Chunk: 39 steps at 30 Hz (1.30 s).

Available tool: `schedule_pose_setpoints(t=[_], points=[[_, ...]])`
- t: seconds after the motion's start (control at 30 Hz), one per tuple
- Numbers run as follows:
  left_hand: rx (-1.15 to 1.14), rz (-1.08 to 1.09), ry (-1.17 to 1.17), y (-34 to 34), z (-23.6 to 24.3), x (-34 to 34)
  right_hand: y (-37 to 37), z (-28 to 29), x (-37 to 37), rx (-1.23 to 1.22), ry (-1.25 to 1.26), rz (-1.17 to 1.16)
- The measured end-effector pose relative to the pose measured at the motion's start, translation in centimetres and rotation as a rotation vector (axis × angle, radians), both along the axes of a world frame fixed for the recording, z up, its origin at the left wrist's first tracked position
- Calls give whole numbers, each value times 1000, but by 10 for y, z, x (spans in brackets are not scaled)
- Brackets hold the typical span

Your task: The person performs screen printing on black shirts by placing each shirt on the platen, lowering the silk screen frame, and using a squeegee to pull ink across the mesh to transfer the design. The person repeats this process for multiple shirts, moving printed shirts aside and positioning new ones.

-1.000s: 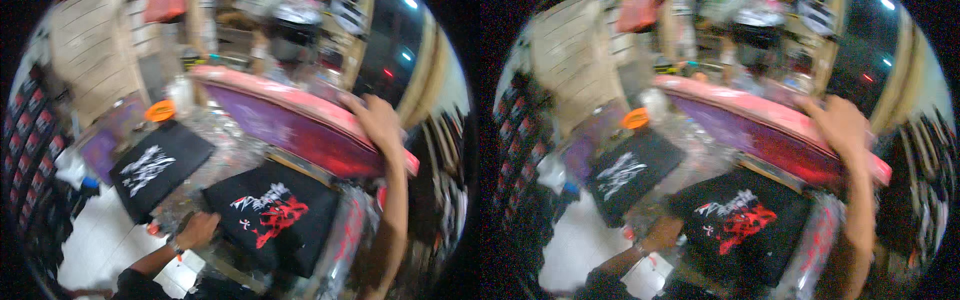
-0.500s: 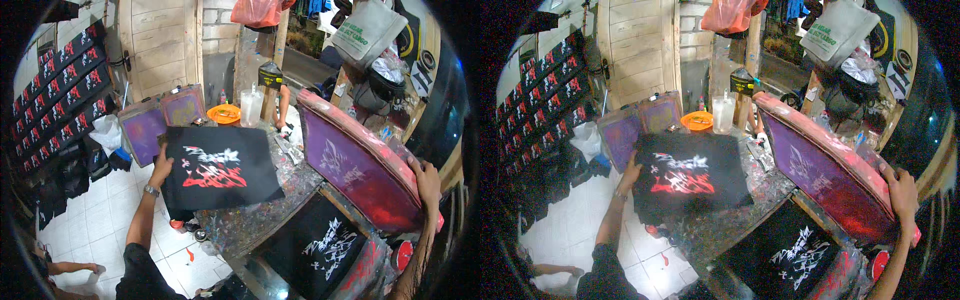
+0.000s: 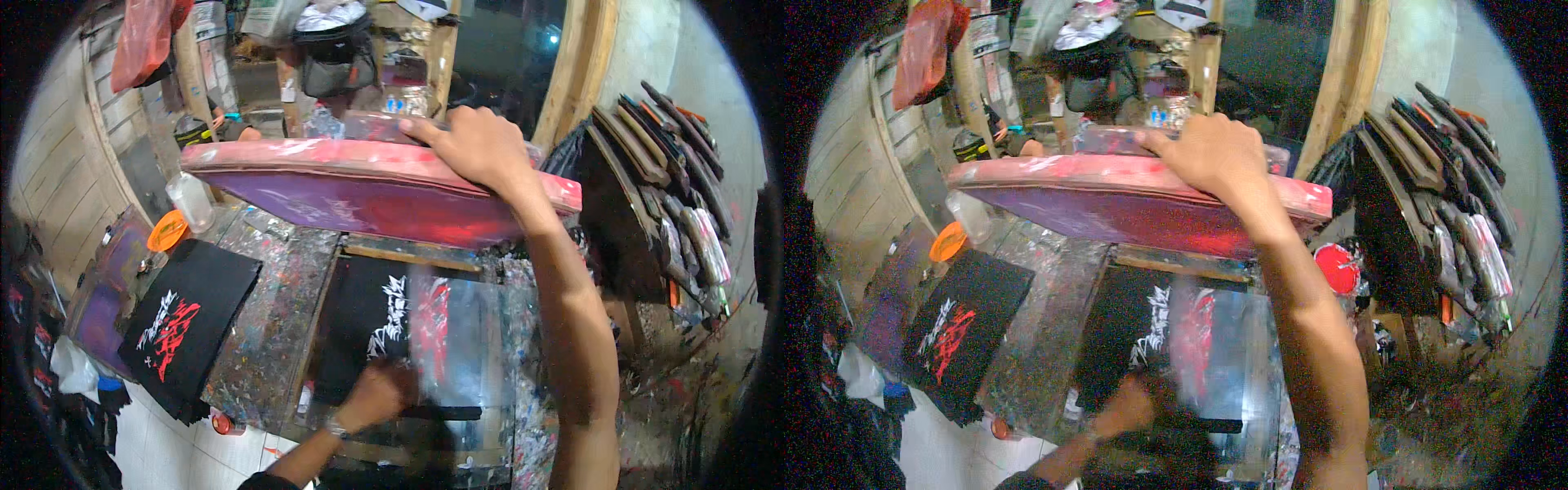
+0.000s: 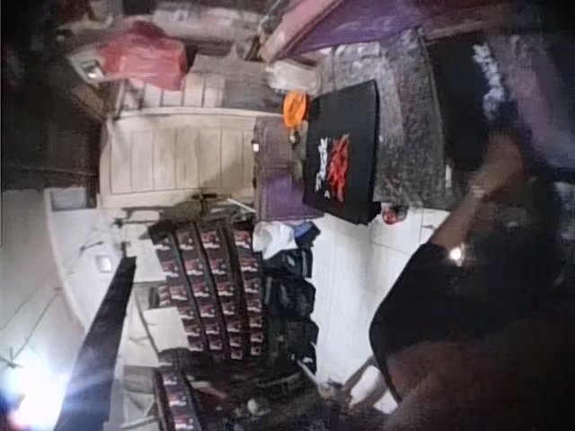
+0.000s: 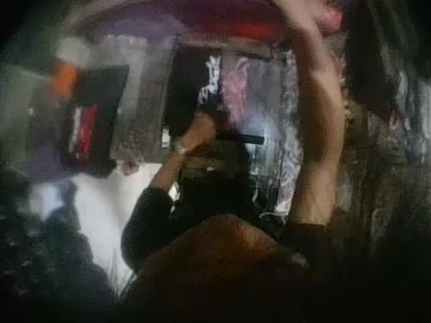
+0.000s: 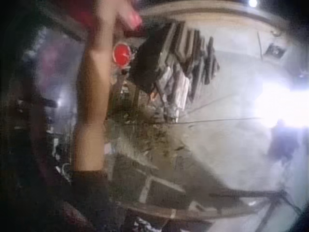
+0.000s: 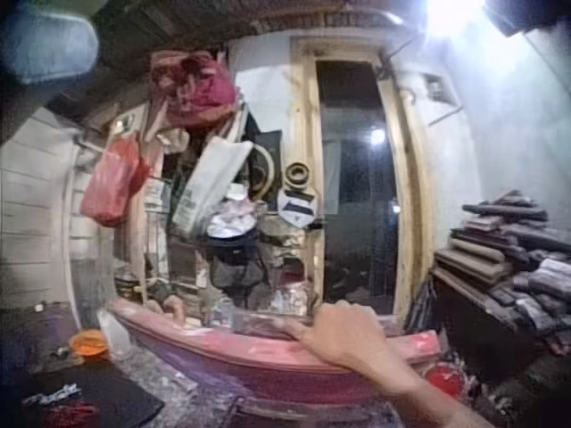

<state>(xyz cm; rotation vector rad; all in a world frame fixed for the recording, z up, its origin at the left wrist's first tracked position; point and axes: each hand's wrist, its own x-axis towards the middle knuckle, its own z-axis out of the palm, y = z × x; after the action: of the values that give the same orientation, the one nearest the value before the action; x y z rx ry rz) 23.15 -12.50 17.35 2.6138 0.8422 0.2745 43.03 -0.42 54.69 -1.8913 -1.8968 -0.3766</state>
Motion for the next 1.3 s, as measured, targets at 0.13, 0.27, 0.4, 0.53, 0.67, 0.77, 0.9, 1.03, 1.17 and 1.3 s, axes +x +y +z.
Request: schedule_pose_setpoints(t=[0.13, 0.27, 0.4, 0.53, 0.67, 0.77, 0.9, 1.03, 1.17, 1.3], points=[[108, 216, -105, 43, -15, -82, 3, 5, -1, -2, 47, 36], [233, 171, 193, 41, -20, -96, 19, 13, 0, 6, 70, 30], [161, 141, 216, 30, -17, -105, 25, 15, 1, -17, 73, 57], [138, 165, 246, 26, -12, -102, 33, 15, 3, -24, 53, 62], [176, 191, 284, 28, -17, -103, 37, 16, 3, -14, 50, 48], [142, 189, 215, 31, -19, -100, 41, 15, 7, -25, 29, 58], [114, 233, 143, 39, -15, -102, 41, 17, 5, -36, 23, 55], [160, 208, 185, 57, -11, -114, 43, 17, 5, -28, 33, 43], [151, 188, 187, 60, -21, -116, 53, 14, 11, -14, 24, 77], [155, 181, 212, 59, -15, -116, 59, 16, 12, 15, 19, 113]])
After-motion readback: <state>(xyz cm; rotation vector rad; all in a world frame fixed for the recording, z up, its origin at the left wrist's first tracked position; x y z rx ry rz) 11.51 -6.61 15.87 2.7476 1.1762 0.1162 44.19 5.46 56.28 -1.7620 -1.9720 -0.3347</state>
